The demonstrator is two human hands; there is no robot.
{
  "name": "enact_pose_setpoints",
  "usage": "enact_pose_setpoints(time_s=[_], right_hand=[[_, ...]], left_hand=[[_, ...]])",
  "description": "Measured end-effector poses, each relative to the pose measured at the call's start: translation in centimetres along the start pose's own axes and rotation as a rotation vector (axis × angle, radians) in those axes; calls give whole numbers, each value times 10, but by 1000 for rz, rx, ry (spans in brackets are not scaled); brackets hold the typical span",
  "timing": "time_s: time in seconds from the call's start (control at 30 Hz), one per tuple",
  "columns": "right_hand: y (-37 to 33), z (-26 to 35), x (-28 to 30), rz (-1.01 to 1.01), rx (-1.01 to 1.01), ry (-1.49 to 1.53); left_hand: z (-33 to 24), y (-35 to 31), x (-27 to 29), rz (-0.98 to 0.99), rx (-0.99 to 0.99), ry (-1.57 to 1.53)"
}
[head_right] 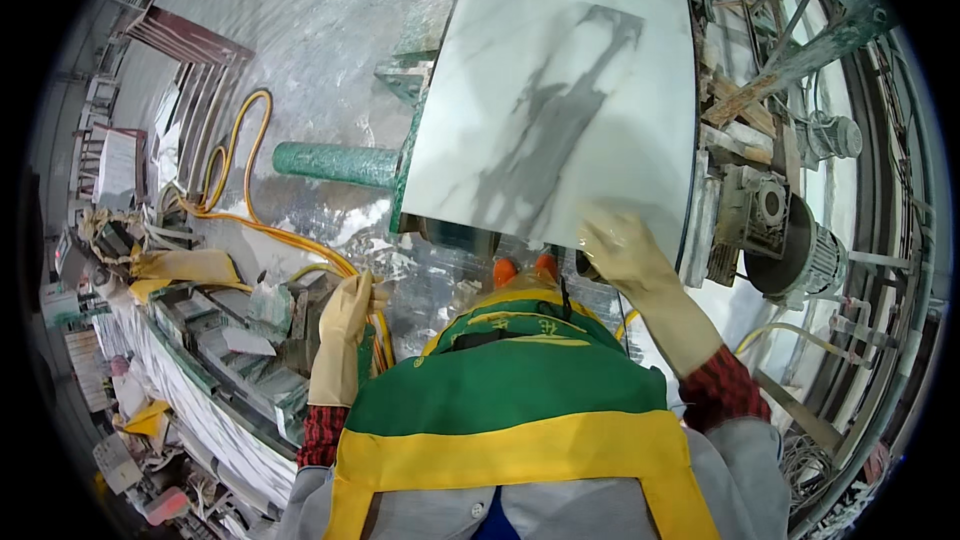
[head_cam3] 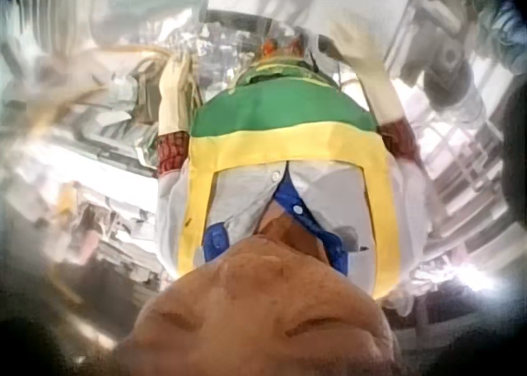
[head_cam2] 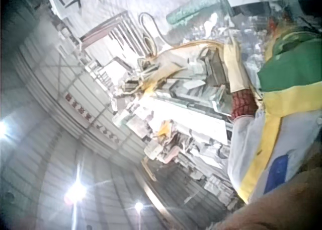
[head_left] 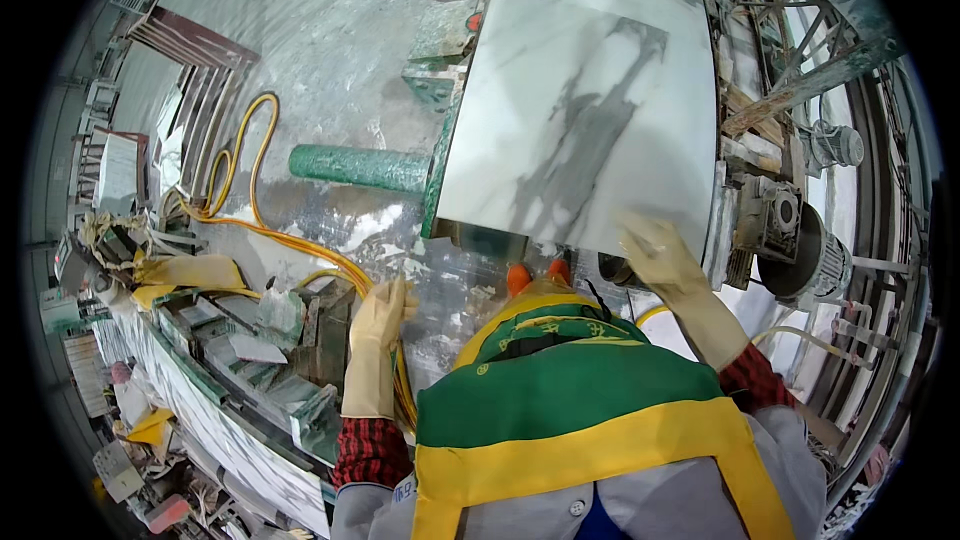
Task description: The person repeatedly feeds large rectangular stone slabs through a conveyor polishing machine. They guide each slab with gloved hands, flip it over, and return it to the machine for further processing.
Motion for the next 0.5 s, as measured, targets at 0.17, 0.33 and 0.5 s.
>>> enact_pose_setpoints(time_s=[0.17,0.33,0.5], right_hand=[[87,36,-75,-39,538,-488],[114,45,-116,-91,688,-363],[152,101,-172,-61,555,-376]], left_hand=[[65,-38,-12,16,56,-113],[116,-68,-20,-102,39,-291],[132,-67,-19,-53,-16,-279]])
Point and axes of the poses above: each hand's wrist, its own y-axis towards the middle knuckle, its own x-axis out of the back of the hand, z = x × y, the point moved 3 cm from there along y, towards the middle knuckle, and after that the axes turned 3 degrees about z, right-handed, at the moved point
